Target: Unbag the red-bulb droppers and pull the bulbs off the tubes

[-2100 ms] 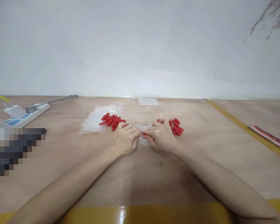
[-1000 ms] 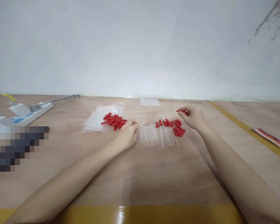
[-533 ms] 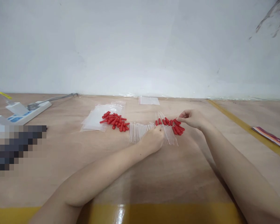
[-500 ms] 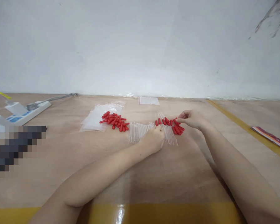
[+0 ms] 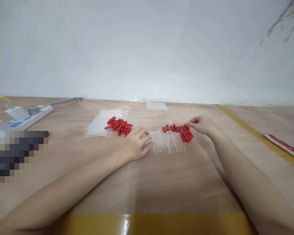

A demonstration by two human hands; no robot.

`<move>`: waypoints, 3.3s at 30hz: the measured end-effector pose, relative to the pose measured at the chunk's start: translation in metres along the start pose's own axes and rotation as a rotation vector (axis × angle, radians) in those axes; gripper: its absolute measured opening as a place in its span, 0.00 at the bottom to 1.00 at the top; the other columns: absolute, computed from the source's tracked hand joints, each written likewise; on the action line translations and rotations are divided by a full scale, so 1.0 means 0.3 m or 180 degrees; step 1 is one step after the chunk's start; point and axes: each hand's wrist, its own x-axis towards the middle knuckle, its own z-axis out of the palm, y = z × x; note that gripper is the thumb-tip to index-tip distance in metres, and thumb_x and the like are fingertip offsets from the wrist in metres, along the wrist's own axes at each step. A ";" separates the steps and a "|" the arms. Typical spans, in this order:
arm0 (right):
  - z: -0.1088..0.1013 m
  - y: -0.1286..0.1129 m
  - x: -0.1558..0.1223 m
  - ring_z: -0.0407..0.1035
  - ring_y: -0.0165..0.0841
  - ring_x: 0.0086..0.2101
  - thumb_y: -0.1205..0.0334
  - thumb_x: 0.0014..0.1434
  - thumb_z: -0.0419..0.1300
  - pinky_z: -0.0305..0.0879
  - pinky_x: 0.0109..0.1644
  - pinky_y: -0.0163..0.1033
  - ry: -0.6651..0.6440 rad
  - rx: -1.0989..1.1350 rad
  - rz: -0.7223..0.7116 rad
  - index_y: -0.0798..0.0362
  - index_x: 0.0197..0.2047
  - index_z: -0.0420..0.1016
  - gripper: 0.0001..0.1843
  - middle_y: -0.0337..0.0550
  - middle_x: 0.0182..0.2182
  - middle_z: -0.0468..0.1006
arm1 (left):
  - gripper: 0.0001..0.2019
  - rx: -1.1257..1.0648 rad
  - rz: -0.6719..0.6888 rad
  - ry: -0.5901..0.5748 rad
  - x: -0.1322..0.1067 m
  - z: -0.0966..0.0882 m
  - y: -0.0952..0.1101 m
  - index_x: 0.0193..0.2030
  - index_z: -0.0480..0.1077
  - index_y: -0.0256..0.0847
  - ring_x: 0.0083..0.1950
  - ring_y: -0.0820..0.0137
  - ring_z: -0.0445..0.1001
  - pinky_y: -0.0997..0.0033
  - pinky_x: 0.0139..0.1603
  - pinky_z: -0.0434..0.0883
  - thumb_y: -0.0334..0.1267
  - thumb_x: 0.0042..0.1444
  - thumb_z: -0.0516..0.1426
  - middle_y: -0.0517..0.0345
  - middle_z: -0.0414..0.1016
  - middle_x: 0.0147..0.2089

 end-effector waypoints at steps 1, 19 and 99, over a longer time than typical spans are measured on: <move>0.012 -0.007 0.008 0.66 0.29 0.25 0.54 0.46 0.59 0.58 0.26 0.33 0.0020 -0.0009 -0.0071 0.53 0.25 0.72 0.10 0.40 0.24 0.74 | 0.08 0.0068 0.0018 0.0023 -0.027 -0.016 -0.024 0.34 0.70 0.40 0.40 0.66 0.65 0.64 0.41 0.63 0.40 0.55 0.52 0.52 0.70 0.38; 0.094 -0.158 0.091 0.66 0.32 0.20 0.56 0.41 0.60 0.56 0.23 0.35 -0.0472 -0.0847 0.0108 0.54 0.16 0.71 0.11 0.43 0.16 0.72 | 0.06 -0.0214 -0.0167 0.0001 -0.114 -0.027 -0.062 0.33 0.72 0.39 0.39 0.68 0.65 0.63 0.42 0.65 0.35 0.54 0.53 0.53 0.69 0.37; 0.035 0.089 -0.001 0.63 0.27 0.22 0.53 0.41 0.63 0.57 0.24 0.32 0.0184 0.0709 -0.0268 0.54 0.24 0.69 0.13 0.38 0.21 0.72 | 0.10 0.0299 0.0554 -0.0987 0.200 0.198 0.221 0.29 0.68 0.31 0.37 0.63 0.68 0.65 0.41 0.66 0.35 0.55 0.51 0.47 0.69 0.31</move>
